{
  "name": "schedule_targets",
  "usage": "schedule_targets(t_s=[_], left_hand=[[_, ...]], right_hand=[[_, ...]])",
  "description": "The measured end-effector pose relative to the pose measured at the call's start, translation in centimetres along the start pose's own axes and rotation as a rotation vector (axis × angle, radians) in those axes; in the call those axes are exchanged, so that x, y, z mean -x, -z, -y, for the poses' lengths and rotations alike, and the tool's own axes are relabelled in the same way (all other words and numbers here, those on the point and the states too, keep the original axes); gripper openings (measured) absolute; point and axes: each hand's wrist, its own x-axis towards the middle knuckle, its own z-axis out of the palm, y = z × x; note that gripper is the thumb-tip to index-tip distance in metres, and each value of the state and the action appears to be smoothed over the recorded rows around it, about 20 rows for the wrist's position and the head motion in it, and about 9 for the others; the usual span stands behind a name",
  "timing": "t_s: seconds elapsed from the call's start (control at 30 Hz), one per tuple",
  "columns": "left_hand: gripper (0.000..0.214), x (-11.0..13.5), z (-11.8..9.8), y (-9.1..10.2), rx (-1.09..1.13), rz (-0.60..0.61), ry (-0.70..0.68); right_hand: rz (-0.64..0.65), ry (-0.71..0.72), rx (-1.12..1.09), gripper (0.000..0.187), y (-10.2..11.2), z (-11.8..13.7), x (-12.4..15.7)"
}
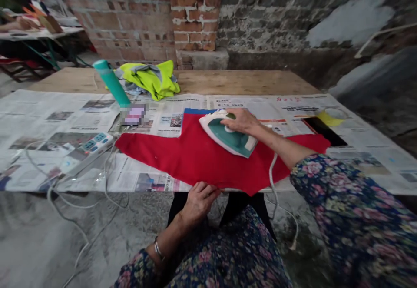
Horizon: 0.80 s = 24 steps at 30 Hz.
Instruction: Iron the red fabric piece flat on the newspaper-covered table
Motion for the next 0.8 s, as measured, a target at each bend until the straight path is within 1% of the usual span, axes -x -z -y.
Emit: schedule_targets(t_s=[0.1, 0.17, 0.2, 0.23, 0.27, 0.33, 0.37, 0.43, 0.47, 0.53, 0.57, 0.67, 0.73, 0.8], left_hand=[[0.028, -0.1, -0.5, -0.1, 0.013, 0.064, 0.036], [0.025, -0.4, -1.0, 0.1, 0.027, 0.088, 0.074], [0.023, -0.8, -1.2, 0.3, 0.041, 0.092, 0.094], [0.020, -1.2, -1.3, 0.6, 0.060, 0.092, 0.116], [0.019, -1.6, -1.4, 0.8, 0.082, 0.087, 0.137], [0.020, -2.7, -1.2, 1.2, 0.114, 0.076, 0.181], [0.021, -3.2, -1.0, 1.2, 0.119, 0.067, 0.193], [0.022, -4.0, -0.5, 0.9, 0.119, 0.076, 0.176], [0.023, -4.1, -0.2, 0.6, 0.122, 0.101, 0.134], [0.026, -4.0, 0.1, 0.0, 0.132, 0.164, 0.024], [0.028, -3.8, 0.1, -0.2, 0.133, 0.189, -0.022], [0.038, -2.9, 0.2, -0.4, 0.126, 0.246, -0.090], [0.043, -2.5, 0.1, -0.2, 0.135, 0.296, -0.105], [0.043, -2.4, -0.1, -0.1, 0.148, 0.331, -0.098]], right_hand=[[-0.089, -0.173, 0.041, 0.043, 0.9, -4.0, -2.3], [-0.116, -0.197, 0.054, 0.041, 1.8, -7.2, -2.3], [-0.153, -0.193, 0.060, 0.039, 2.2, -8.8, -1.9], [-0.174, -0.165, 0.059, 0.041, 2.7, -10.2, -1.2], [-0.170, -0.139, 0.058, 0.045, 3.1, -11.3, -0.3], [-0.118, -0.107, 0.071, 0.047, 3.9, -12.4, 2.1], [-0.084, -0.106, 0.084, 0.046, 4.2, -12.4, 3.4], [-0.042, -0.150, 0.101, 0.046, 4.4, -11.1, 5.8], [-0.021, -0.153, 0.090, 0.047, 4.3, -10.1, 6.7], [0.035, -0.074, 0.001, 0.050, 3.4, -7.4, 7.9], [0.083, -0.032, -0.041, 0.052, 2.8, -5.9, 8.0], [0.153, 0.101, -0.087, 0.054, 0.6, -1.8, 6.8], [0.178, 0.196, -0.090, 0.054, -0.5, 0.6, 5.1], [0.187, 0.252, -0.086, 0.055, -1.3, 2.7, 3.0]])
